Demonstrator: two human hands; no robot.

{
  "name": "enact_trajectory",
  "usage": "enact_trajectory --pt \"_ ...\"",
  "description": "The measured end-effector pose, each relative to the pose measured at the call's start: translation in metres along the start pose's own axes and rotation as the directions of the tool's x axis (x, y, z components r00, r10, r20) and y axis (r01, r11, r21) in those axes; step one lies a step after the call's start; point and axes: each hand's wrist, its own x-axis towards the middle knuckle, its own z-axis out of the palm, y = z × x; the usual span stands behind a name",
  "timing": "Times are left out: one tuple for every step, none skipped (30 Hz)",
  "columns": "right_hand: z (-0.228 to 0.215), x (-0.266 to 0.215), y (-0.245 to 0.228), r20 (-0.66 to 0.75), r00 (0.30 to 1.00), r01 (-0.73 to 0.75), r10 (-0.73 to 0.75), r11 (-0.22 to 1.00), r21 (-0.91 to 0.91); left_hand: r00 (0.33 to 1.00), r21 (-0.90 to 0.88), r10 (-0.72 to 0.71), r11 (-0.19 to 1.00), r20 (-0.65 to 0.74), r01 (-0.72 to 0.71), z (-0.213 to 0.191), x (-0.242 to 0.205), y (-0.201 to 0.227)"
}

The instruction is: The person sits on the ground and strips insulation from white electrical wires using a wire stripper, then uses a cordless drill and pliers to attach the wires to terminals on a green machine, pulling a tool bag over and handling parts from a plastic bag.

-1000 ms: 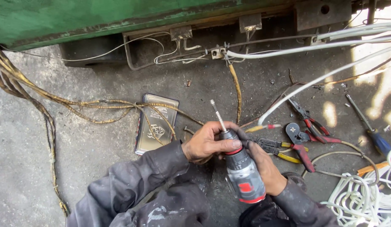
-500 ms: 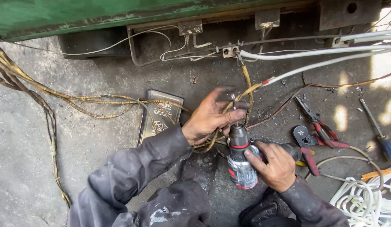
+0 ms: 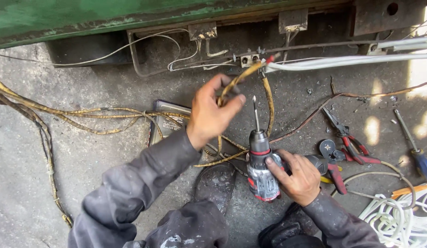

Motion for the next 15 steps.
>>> enact_trajectory --pt "0.002 0.004 0.002 0.002 1.0 0.003 -0.003 1.0 0.002 1.0 -0.002 -0.001 1.0 -0.004 0.001 0.008 -0.011 0.008" --pt "0.004 0.009 0.004 0.013 1.0 -0.009 0.009 1.0 -0.012 0.989 0.188 0.108 0.978 -0.097 -0.088 0.016 -0.02 0.016" --pt "0.006 0.013 0.006 0.023 1.0 -0.021 0.021 0.999 -0.026 0.959 0.379 0.23 0.913 -0.164 -0.154 0.024 -0.03 0.025" --pt "0.007 0.017 0.006 0.028 0.999 -0.026 0.027 0.999 -0.022 0.961 0.377 0.222 0.914 -0.163 -0.148 0.03 -0.035 0.024" --pt "0.007 0.022 0.007 0.047 0.999 -0.015 0.017 0.999 -0.036 0.925 0.418 0.349 0.87 -0.148 -0.261 0.036 -0.041 0.024" --pt "0.008 0.029 0.011 0.064 0.998 0.002 0.001 0.998 -0.056 0.87 0.456 0.477 0.807 -0.128 -0.376 0.042 -0.043 0.025" --pt "0.009 0.032 0.012 0.065 0.998 0.003 0.001 0.998 -0.059 0.869 0.454 0.478 0.807 -0.128 -0.377 0.043 -0.042 0.018" --pt "0.009 0.034 0.013 0.053 0.999 0.002 0.001 0.998 -0.063 0.881 0.419 0.457 0.829 -0.126 -0.37 0.044 -0.042 0.01" --pt "0.01 0.036 0.014 0.041 0.999 0.0 0.002 0.998 -0.068 0.892 0.383 0.436 0.85 -0.123 -0.362 0.045 -0.043 0.002" --pt "0.01 0.039 0.014 0.045 0.999 0.002 0.001 0.998 -0.066 0.893 0.381 0.433 0.852 -0.127 -0.359 0.044 -0.042 0.002" --pt "0.009 0.041 0.015 0.048 0.999 0.0 0.004 0.997 -0.081 0.923 0.334 0.368 0.889 -0.117 -0.312 0.043 -0.041 0.001" --pt "0.008 0.042 0.015 0.051 0.999 -0.005 0.01 0.996 -0.094 0.949 0.287 0.299 0.922 -0.101 -0.26 0.042 -0.041 0.001" --pt "0.009 0.043 0.016 0.055 0.998 -0.007 0.012 0.996 -0.091 0.95 0.286 0.294 0.924 -0.102 -0.255 0.041 -0.039 0.001" --pt "0.009 0.044 0.016 0.056 0.998 -0.009 0.014 0.996 -0.088 0.959 0.283 0.266 0.931 -0.099 -0.229 0.039 -0.038 0.002" --pt "0.009 0.045 0.017 0.057 0.998 -0.01 0.015 0.996 -0.085 0.967 0.28 0.237 0.938 -0.095 -0.203 0.038 -0.036 0.002"
